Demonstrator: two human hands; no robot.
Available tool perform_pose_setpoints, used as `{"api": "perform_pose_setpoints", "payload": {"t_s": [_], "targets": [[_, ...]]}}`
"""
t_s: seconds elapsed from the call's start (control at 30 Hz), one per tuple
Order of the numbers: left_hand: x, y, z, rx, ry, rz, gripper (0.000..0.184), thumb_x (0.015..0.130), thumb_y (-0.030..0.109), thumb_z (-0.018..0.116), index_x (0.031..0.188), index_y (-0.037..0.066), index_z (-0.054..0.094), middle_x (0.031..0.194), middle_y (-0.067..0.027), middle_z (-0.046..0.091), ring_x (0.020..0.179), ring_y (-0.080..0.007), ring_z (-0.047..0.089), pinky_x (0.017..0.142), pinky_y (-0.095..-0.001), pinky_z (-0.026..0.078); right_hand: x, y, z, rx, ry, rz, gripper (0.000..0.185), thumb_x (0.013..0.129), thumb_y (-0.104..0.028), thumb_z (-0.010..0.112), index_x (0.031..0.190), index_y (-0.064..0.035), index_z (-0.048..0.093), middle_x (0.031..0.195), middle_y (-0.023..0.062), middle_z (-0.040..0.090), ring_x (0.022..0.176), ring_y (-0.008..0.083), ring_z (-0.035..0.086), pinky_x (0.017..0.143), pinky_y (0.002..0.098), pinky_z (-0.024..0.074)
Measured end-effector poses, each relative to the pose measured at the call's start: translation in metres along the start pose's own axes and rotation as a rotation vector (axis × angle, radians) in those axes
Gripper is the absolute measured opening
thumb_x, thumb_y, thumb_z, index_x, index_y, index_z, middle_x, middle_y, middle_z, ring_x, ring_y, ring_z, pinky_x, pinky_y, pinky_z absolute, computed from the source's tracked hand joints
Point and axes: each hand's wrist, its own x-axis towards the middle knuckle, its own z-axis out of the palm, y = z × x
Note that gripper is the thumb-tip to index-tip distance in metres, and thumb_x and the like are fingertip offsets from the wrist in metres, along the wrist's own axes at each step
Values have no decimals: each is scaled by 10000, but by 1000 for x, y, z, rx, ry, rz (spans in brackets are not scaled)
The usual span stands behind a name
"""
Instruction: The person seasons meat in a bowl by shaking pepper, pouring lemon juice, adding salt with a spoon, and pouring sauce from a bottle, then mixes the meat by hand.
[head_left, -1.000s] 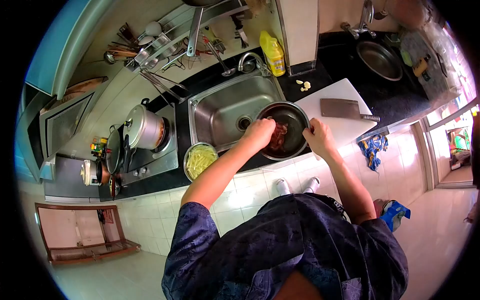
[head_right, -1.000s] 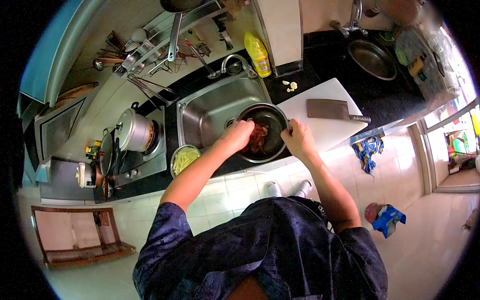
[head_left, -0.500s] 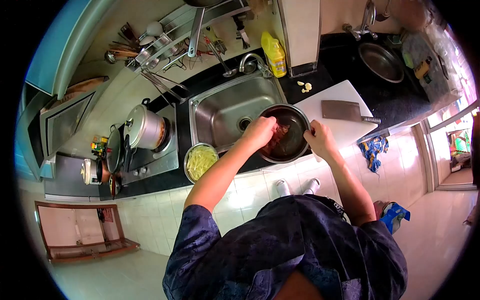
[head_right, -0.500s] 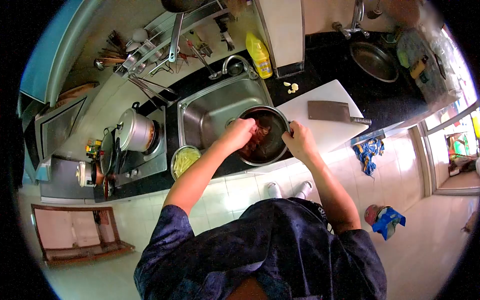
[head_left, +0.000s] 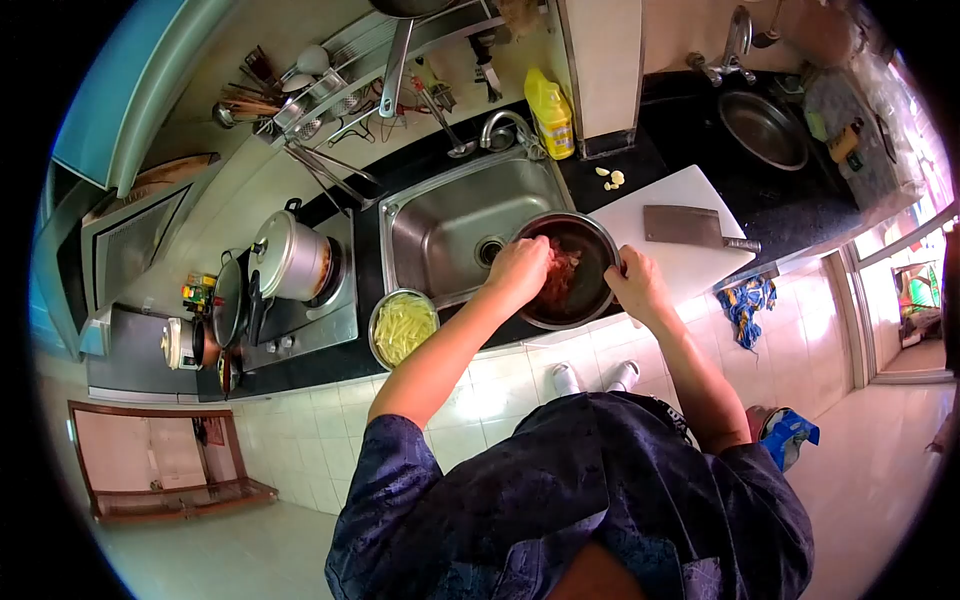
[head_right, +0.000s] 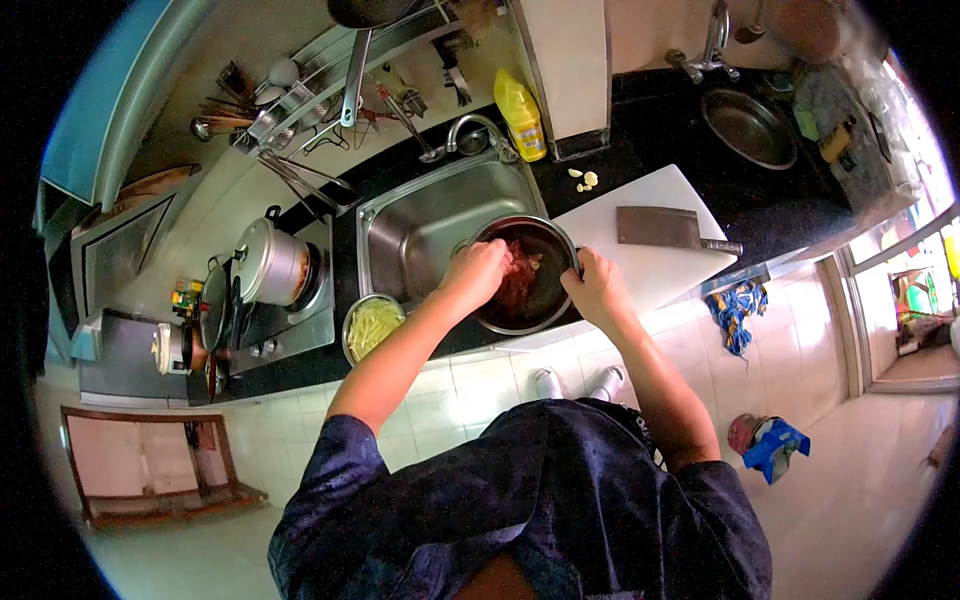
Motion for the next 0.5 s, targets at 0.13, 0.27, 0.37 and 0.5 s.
{"api": "perform_pose_setpoints", "payload": {"t_s": [0.13, 0.27, 0.37, 0.5], "targets": [[-33, 22, 8, 57, 83, 258, 385, 836, 32, 624, 1216, -21, 588, 1299, -317, 568, 1077, -470, 652, 916, -502, 556, -2, 0, -1, -44, 2, -21, 237, 842, -186, 635, 857, 45, 583, 765, 286, 618, 765, 494, 622, 687, 520, 494], [-8, -17, 34, 216, -37, 195, 318, 845, -30, 593, 1161, -5, 612, 1019, -258, 678, 992, -438, 687, 839, -503, 573, -4, -2, -5, -55, -1, -30, 246, 836, -193, 643, 845, 45, 582, 756, 285, 612, 752, 495, 617, 682, 516, 492], [-8, -3, 4, 7, -15, 134, 423, 845, -29, 614, 1264, -3, 564, 1214, -262, 618, 1129, -392, 642, 927, -473, 548, -1, 5, -5, -40, -7, 17, 244, 833, -194, 649, 840, 42, 586, 752, 285, 610, 747, 493, 617, 680, 515, 492], [-40, 26, -21, 88, 10, 249, 563, 834, -45, 609, 1384, 30, 510, 1469, -236, 447, 1283, -385, 539, 1027, -475, 486, -1, -6, -6, -26, 30, -8, 241, 833, -194, 651, 831, 40, 591, 737, 277, 615, 729, 488, 620, 667, 513, 492]]}}
